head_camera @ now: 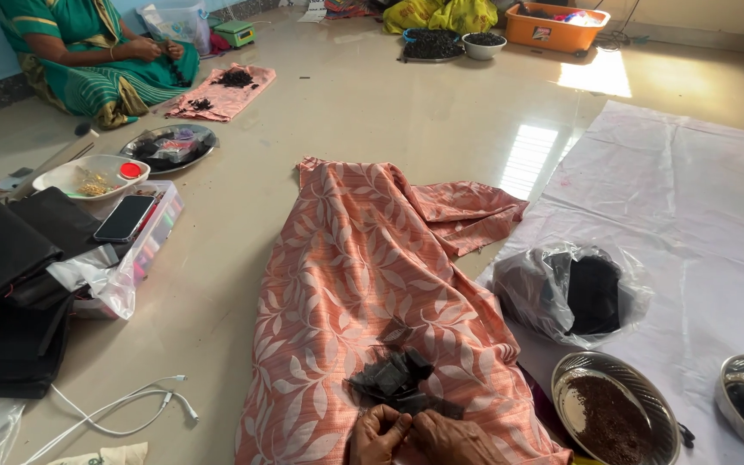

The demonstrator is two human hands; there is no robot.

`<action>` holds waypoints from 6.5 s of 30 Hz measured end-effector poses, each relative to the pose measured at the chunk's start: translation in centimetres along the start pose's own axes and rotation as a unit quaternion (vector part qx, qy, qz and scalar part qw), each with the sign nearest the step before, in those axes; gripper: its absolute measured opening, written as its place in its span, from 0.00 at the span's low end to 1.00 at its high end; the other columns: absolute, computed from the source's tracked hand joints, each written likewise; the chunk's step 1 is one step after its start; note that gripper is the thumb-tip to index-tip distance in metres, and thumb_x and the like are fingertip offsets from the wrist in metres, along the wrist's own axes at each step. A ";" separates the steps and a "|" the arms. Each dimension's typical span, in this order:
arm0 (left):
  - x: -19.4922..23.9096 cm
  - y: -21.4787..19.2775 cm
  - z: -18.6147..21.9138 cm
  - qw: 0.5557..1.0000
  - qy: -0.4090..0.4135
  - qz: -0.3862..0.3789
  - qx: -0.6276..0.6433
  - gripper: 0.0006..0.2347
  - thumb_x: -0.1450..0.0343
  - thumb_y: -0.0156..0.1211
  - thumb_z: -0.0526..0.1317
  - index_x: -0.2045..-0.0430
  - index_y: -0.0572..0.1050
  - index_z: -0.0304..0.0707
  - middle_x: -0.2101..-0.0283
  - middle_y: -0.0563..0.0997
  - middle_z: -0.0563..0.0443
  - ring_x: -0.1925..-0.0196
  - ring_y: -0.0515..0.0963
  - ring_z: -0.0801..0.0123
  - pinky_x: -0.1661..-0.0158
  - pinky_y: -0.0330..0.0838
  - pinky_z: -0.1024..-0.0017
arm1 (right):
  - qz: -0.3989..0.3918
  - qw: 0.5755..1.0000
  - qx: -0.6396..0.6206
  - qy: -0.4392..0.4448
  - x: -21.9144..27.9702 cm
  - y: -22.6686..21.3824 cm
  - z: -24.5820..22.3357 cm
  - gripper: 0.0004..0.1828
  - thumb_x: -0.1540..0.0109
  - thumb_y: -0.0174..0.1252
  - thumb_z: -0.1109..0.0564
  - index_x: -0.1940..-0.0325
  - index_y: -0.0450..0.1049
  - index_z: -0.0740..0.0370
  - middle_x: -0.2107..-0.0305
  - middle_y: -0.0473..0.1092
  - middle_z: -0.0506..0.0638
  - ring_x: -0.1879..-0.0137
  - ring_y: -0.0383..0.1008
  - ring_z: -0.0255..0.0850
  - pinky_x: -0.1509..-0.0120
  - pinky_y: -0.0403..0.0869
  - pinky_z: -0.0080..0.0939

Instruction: The person assembles wicks by hand, picking up small dark pieces and manipulating them together before placing them into metal bowls.

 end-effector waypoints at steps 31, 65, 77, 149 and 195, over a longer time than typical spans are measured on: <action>4.3 2.6 4.6 0.994 -0.004 -0.048 0.097 0.09 0.32 0.71 0.33 0.80 0.75 0.33 0.79 0.80 0.50 0.78 0.71 0.77 0.73 0.66 0.78 | 0.009 0.994 -0.060 0.094 2.3 3.4 -3.5 0.15 0.28 0.51 0.48 0.59 0.72 0.61 0.84 0.60 0.42 0.83 0.55 0.33 0.81 0.56 0.32; 7.4 3.4 9.7 0.990 0.100 -0.027 0.092 0.09 0.31 0.69 0.36 0.80 0.75 0.35 0.79 0.82 0.48 0.80 0.75 0.76 0.76 0.68 0.77 | 0.021 0.969 -0.185 0.165 3.6 7.0 -5.9 0.14 0.33 0.54 0.49 0.63 0.71 0.63 0.87 0.63 0.46 0.90 0.56 0.33 0.88 0.56 0.32; 7.1 2.8 8.8 0.996 -0.029 0.066 0.054 0.12 0.30 0.69 0.40 0.83 0.72 0.41 0.85 0.70 0.61 0.83 0.62 0.81 0.79 0.56 0.79 | 0.102 0.735 0.648 -0.172 6.1 11.3 -12.4 0.11 0.37 0.54 0.56 0.52 0.68 0.62 0.66 0.73 0.58 0.62 0.78 0.57 0.62 0.75 0.52; 7.0 2.4 8.8 0.988 0.036 0.104 0.108 0.14 0.31 0.71 0.42 0.82 0.71 0.40 0.82 0.72 0.59 0.83 0.67 0.81 0.82 0.62 0.80 | 0.072 0.709 0.655 -0.251 5.4 13.1 -12.9 0.11 0.36 0.56 0.57 0.54 0.65 0.64 0.68 0.71 0.58 0.62 0.75 0.55 0.64 0.74 0.52; 5.4 0.6 5.8 0.983 0.141 -0.071 0.096 0.03 0.24 0.62 0.36 0.66 0.76 0.37 0.70 0.77 0.56 0.71 0.73 0.76 0.70 0.69 0.77 | 0.162 0.876 0.353 -0.285 7.0 9.7 -14.5 0.09 0.32 0.56 0.58 0.49 0.72 0.63 0.65 0.73 0.53 0.60 0.74 0.42 0.56 0.76 0.43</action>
Point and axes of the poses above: each hand's wrist, its own x-axis away from the middle knuckle, its own y-axis out of the palm, z = x × y, the point moved 5 cm from there along -x, towards the middle knuckle
